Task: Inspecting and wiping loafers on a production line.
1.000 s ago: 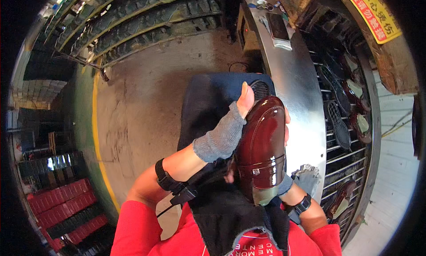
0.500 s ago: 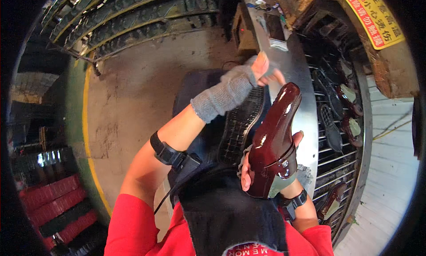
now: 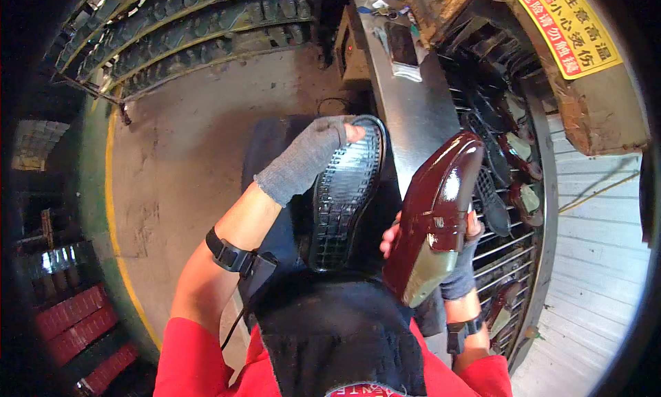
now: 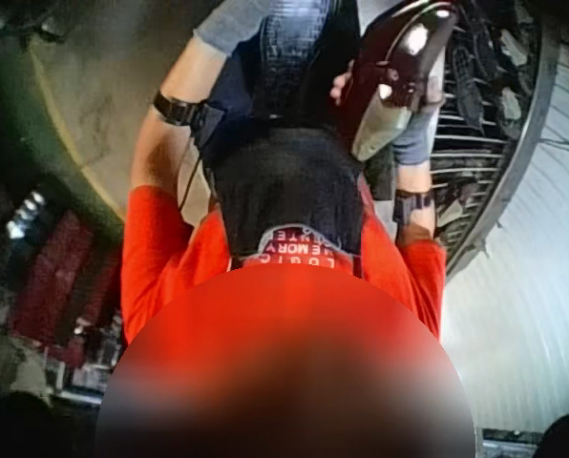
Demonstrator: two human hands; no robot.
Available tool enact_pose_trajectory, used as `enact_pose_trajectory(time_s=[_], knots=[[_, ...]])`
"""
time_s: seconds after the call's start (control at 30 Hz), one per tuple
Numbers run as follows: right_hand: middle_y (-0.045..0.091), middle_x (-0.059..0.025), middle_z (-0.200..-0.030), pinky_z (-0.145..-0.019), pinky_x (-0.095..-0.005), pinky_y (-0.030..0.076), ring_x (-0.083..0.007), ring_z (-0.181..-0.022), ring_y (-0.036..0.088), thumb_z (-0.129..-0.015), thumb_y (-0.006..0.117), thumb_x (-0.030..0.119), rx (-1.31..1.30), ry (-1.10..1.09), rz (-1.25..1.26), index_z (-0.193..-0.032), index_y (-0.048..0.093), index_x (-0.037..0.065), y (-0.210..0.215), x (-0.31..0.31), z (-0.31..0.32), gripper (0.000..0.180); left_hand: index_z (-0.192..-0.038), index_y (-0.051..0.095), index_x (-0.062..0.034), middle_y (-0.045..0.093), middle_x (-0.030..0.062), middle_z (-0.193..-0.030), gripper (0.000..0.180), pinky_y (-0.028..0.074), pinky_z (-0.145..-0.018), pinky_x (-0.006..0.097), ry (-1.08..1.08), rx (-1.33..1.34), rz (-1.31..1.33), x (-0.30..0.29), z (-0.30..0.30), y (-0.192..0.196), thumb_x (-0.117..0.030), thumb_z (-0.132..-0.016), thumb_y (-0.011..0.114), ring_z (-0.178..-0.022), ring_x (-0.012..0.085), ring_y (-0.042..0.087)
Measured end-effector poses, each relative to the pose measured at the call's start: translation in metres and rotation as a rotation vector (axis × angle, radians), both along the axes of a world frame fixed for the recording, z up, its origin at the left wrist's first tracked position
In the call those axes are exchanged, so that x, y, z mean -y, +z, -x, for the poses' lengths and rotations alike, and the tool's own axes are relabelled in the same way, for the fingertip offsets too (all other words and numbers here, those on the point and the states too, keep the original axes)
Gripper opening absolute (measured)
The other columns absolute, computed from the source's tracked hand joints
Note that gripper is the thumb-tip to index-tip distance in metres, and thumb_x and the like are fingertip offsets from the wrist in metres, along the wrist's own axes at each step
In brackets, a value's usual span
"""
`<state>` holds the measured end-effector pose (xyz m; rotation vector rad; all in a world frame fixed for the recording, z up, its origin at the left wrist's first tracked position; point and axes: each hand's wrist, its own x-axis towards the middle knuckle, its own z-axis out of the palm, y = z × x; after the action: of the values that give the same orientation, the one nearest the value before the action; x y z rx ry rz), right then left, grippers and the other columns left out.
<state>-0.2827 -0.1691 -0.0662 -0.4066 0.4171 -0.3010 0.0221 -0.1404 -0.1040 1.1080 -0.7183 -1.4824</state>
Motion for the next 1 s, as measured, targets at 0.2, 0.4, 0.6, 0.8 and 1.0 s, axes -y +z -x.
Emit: enact_pose_trajectory(time_s=[0.2,0.4,0.6,0.8,1.0], knots=[[0.065,-0.038,-0.128,-0.101,-0.0565,0.057,-0.0497,-0.113,0.069,-0.084,0.038,0.097,-0.122,-0.004,0.062,-0.153,0.043,-0.007,0.0,-0.008,-0.021,0.124,-0.149,0.054,0.0011,0.067,0.0172,-0.136,0.062,0.05,-0.109,0.038,0.134,-0.107,0.304,-0.013,-0.003,0.025,-0.041,-0.103,0.056,-0.12,0.0253,0.067],[0.063,-0.0316,-0.136,-0.097,-0.0593,0.059,-0.0515,-0.112,0.069,-0.087,0.035,0.096,-0.274,0.09,0.129,-0.158,0.035,-0.003,-0.04,-0.035,-0.06,0.121,-0.16,0.04,-0.0027,0.065,0.0195,-0.141,0.072,0.051,-0.112,0.039,0.071,-0.213,0.27,-0.024,0.003,0.037,-0.057,-0.114,0.025,-0.123,0.0269,0.065],[0.061,-0.0272,-0.142,-0.093,-0.0544,0.064,-0.0424,-0.114,0.072,-0.102,0.033,0.078,-0.073,0.12,-0.101,-0.158,0.035,0.002,-0.048,-0.036,-0.058,0.095,-0.16,0.042,-0.0053,0.067,0.0173,-0.137,0.071,0.053,-0.107,0.036,0.052,-0.05,0.265,-0.028,0.003,0.043,-0.055,-0.115,0.02,-0.118,0.023,0.066],[0.064,-0.0273,-0.138,-0.092,-0.0522,0.065,-0.041,-0.112,0.073,-0.101,0.04,0.078,-0.178,0.094,0.03,-0.157,0.037,0.0,-0.043,-0.038,-0.061,0.096,-0.16,0.042,-0.006,0.066,0.017,-0.14,0.074,0.054,-0.105,0.036,0.009,-0.061,0.282,-0.029,0.006,0.044,-0.059,-0.114,0.021,-0.117,0.0218,0.066],[0.063,-0.0255,-0.141,-0.097,-0.0517,0.063,-0.0377,-0.116,0.072,-0.099,0.046,0.077,-0.073,0.14,-0.013,-0.159,0.036,0.002,-0.038,-0.032,-0.061,0.096,-0.161,0.041,-0.0062,0.065,0.018,-0.141,0.077,0.054,-0.105,0.037,-0.016,-0.045,0.301,-0.036,0.005,0.041,-0.063,-0.112,0.024,-0.118,0.0228,0.066]])
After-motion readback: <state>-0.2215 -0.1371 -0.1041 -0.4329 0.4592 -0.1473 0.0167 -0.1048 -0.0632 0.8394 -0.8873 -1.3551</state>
